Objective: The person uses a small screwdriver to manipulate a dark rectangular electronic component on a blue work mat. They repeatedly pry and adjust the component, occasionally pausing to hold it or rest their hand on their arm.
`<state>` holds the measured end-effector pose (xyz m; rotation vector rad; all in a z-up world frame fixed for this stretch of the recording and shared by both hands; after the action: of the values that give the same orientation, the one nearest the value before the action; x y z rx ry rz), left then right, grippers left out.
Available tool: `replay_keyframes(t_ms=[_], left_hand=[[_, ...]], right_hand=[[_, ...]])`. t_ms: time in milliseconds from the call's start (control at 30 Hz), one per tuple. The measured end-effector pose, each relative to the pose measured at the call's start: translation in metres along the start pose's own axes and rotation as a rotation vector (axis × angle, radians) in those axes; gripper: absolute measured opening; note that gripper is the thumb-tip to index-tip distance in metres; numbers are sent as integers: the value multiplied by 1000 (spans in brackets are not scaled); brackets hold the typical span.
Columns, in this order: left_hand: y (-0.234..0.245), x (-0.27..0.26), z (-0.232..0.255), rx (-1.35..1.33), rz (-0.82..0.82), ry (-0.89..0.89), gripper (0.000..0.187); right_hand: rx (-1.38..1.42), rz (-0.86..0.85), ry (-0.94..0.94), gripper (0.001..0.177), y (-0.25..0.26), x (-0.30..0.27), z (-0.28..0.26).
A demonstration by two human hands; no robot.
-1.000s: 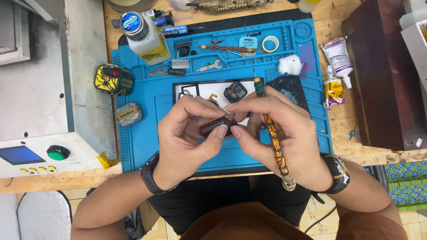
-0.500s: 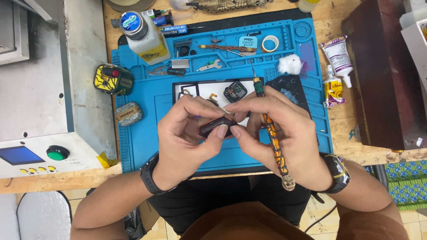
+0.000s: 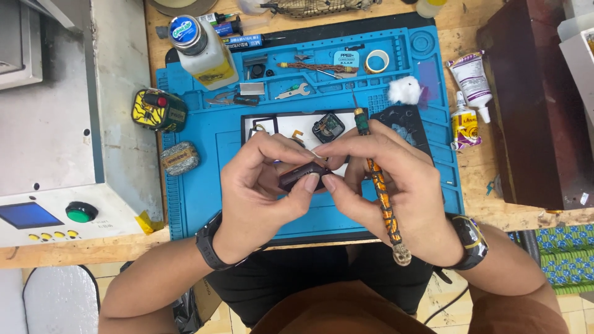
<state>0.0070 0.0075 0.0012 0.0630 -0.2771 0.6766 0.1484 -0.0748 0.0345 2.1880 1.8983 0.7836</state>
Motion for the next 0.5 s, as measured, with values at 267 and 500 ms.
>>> replay_keyframes(t_ms=[267,500], left_hand=[[1,2,0,-21,-20,4,16],[0,2,0,-39,-28,-5,18]], right_hand=[[-15,23,-4,21,-1,-1,3],[-18,20,-4,22,-2,-3,6]])
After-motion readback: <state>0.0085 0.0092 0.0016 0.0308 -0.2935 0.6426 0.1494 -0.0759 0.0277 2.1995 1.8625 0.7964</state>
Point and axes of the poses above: each hand's wrist, its own x-axis towards the middle knuckle, its own y-axis out of the back of the hand, z = x × y, the point moved 1 cm from there along x, towards the middle knuckle, and after that the axes turned 10 degrees about -z, right-handed, at the moved point
